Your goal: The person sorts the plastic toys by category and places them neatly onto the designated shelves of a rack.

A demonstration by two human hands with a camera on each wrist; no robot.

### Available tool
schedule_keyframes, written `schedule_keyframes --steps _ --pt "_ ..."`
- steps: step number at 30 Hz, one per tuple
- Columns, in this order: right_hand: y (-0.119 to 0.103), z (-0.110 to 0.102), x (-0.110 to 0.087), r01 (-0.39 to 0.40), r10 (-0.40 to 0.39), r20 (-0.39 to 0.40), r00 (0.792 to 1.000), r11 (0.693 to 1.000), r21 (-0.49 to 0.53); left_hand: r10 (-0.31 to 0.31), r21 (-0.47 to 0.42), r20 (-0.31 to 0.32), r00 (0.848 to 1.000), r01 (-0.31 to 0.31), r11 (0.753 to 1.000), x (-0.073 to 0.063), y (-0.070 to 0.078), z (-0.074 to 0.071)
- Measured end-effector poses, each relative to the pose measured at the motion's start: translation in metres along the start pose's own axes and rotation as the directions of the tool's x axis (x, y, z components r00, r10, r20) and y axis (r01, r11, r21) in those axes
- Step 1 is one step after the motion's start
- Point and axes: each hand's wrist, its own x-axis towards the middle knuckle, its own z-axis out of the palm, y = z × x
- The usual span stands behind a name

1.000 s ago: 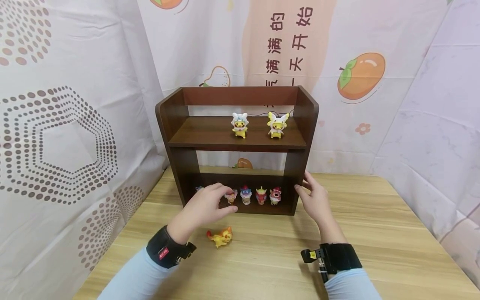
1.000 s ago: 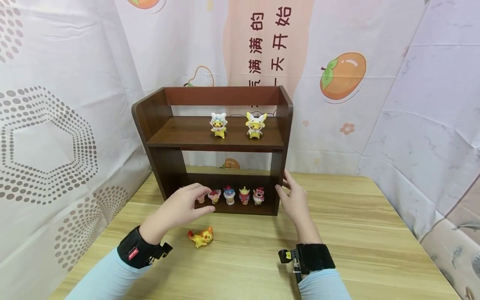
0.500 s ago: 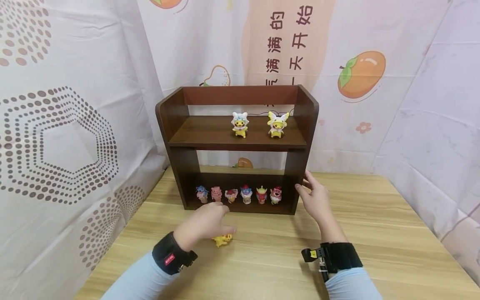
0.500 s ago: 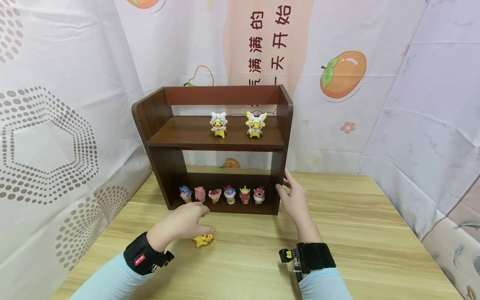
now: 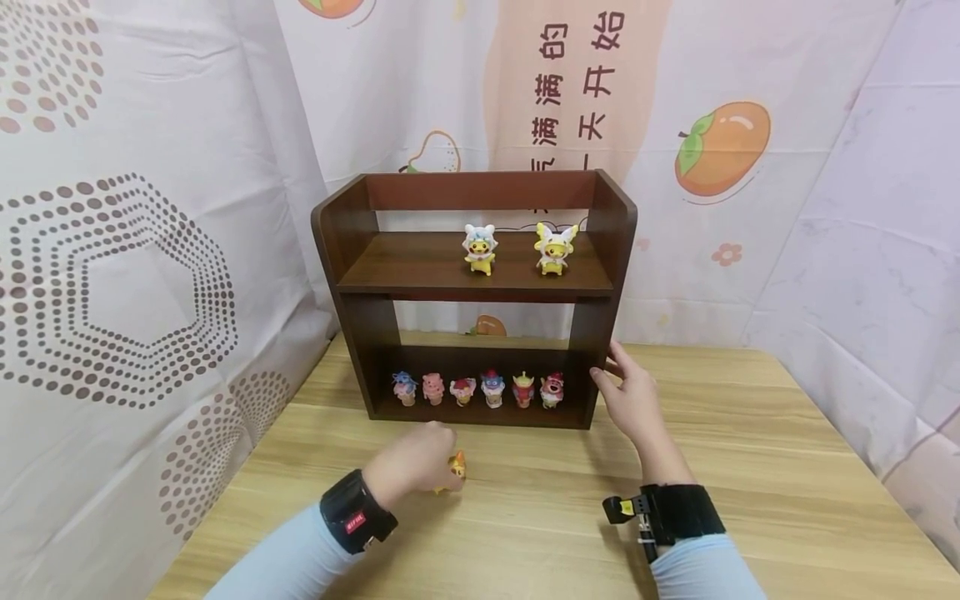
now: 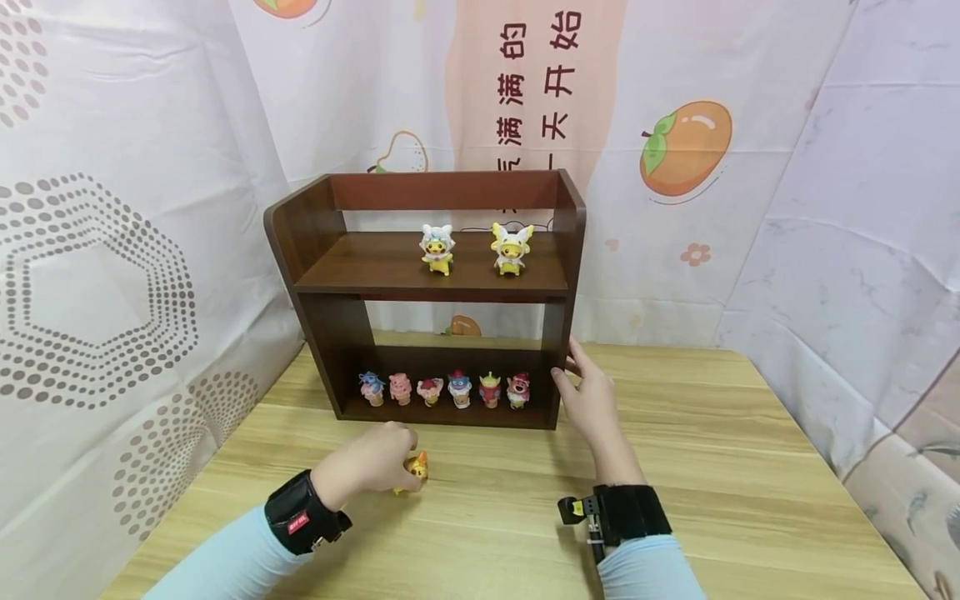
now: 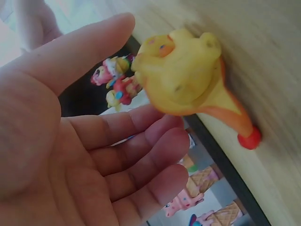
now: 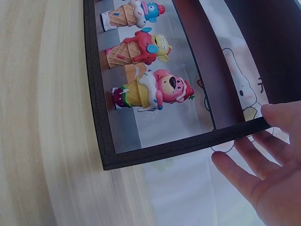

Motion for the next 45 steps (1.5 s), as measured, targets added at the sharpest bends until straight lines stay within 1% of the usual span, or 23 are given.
schedule_keyframes --steps 4,9,19,26,31,35,40,45 --pt "0.0 0.0 0.0 0.0 0.0 0.007 1.0 1.0 0.008 -0.018 0.012 0.003 1.0 0.017 1.0 0.0 0.001 0.004" --pt "0.0 0.0 0.0 -0.003 0.002 0.012 1.0 1.0 0.014 -0.018 0.017 -0.001 1.0 0.018 1.0 0.0 0.002 0.007" --pt "0.0 0.0 0.001 -0.008 0.007 0.008 1.0 1.0 0.022 0.03 0.087 -0.038 0.999 -0.027 0.996 0.003 0.004 0.012" --pt "0.0 -0.001 0.001 0.0 0.0 0.007 1.0 1.0 0.014 0.024 0.1 -0.038 0.999 -0.02 0.995 0.004 0.005 0.016" --pt "0.0 -0.001 0.001 0.002 -0.002 0.004 1.0 1.0 0.01 0.022 0.116 -0.05 0.999 -0.016 0.993 0.005 0.004 0.02" --pt "0.0 -0.001 0.0 0.011 -0.011 0.006 1.0 1.0 0.015 0.009 0.125 -0.05 0.999 -0.003 0.992 0.006 0.004 0.023" --pt "0.001 -0.002 0.0 0.014 -0.014 0.004 1.0 1.0 0.016 -0.014 0.114 -0.049 0.999 0.019 0.993 0.007 0.004 0.025" --pt "0.001 -0.001 0.0 0.015 -0.015 0.006 1.0 1.0 0.012 -0.024 0.099 -0.055 0.998 0.029 0.995 0.005 0.007 0.022"
